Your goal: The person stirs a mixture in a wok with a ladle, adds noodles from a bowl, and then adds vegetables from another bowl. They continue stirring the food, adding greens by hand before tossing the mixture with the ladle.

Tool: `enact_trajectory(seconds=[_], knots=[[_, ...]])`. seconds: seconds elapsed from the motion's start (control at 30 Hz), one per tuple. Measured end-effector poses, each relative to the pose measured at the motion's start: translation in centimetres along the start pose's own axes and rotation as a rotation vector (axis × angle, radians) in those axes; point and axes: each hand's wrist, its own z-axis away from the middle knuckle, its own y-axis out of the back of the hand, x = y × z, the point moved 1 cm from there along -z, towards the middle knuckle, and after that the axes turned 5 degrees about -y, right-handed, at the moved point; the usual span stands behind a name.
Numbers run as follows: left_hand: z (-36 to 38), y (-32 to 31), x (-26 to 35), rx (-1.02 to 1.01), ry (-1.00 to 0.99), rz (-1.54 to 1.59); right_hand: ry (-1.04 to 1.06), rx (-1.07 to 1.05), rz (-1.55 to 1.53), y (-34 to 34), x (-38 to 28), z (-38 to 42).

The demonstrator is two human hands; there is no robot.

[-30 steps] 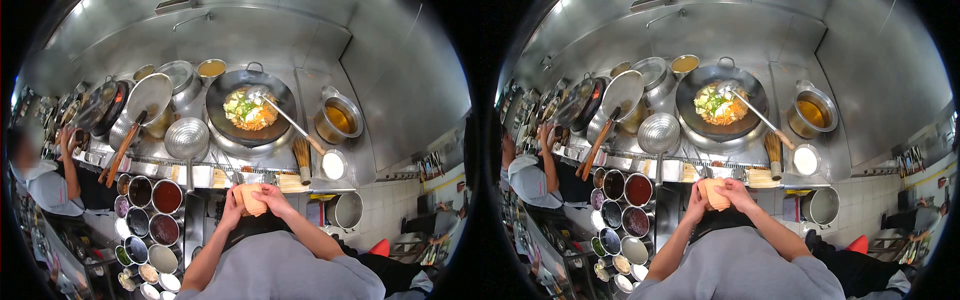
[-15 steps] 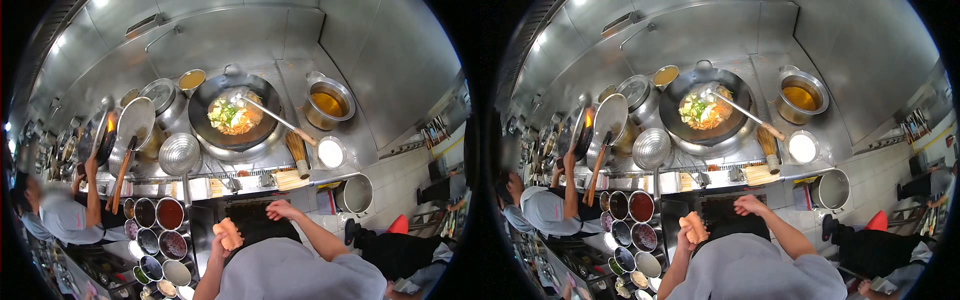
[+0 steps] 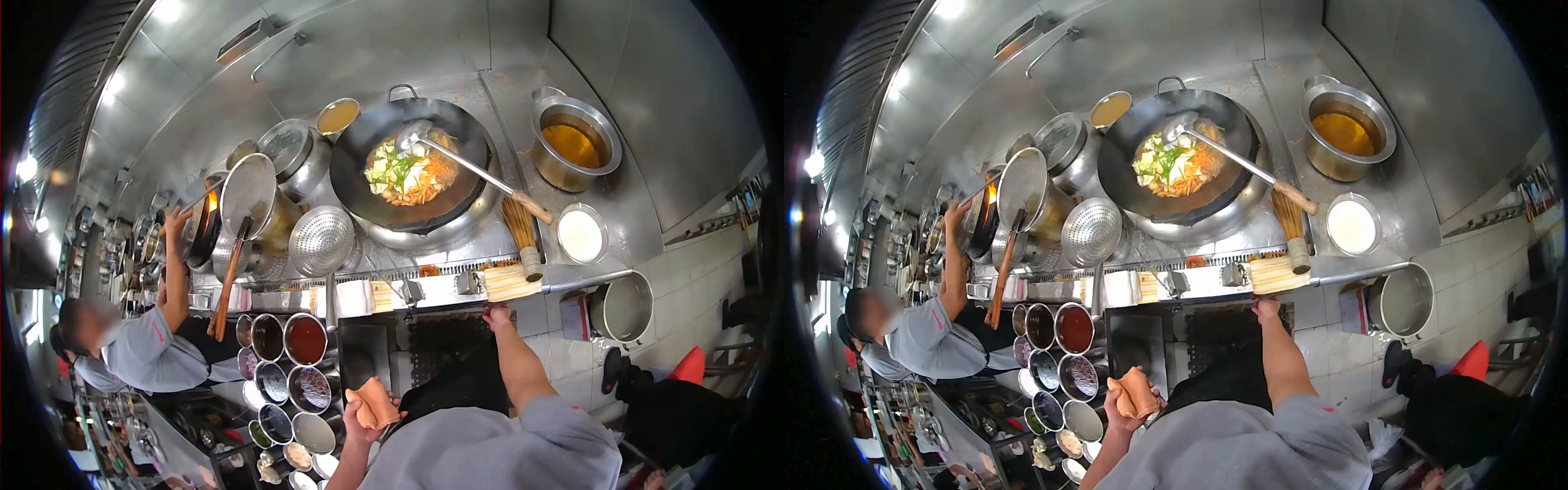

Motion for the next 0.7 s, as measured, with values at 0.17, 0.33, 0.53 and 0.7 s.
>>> enact_trajectory(seconds=[0.17, 0.33, 0.53, 0.7], knots=[[0.7, 1.1, -0.7, 0.087, -0.012, -0.04, 0.063, 0.143, 0.058, 1.1, -1.4, 1.0], [0.2, 0.5, -0.8, 0.074, 0.016, -0.049, 0.085, 0.075, 0.214, 3.8, -0.5, -3.1], [-1.6, -1.8, -0.9, 0.071, 0.033, -0.089, 0.078, 0.053, 0.172, 3.9, -1.2, -2.1], [-4.0, -4.3, -1.9, 0.01, 0.05, -0.198, 0.094, 0.064, 0.144, 3.5, -1.7, -1.4]])
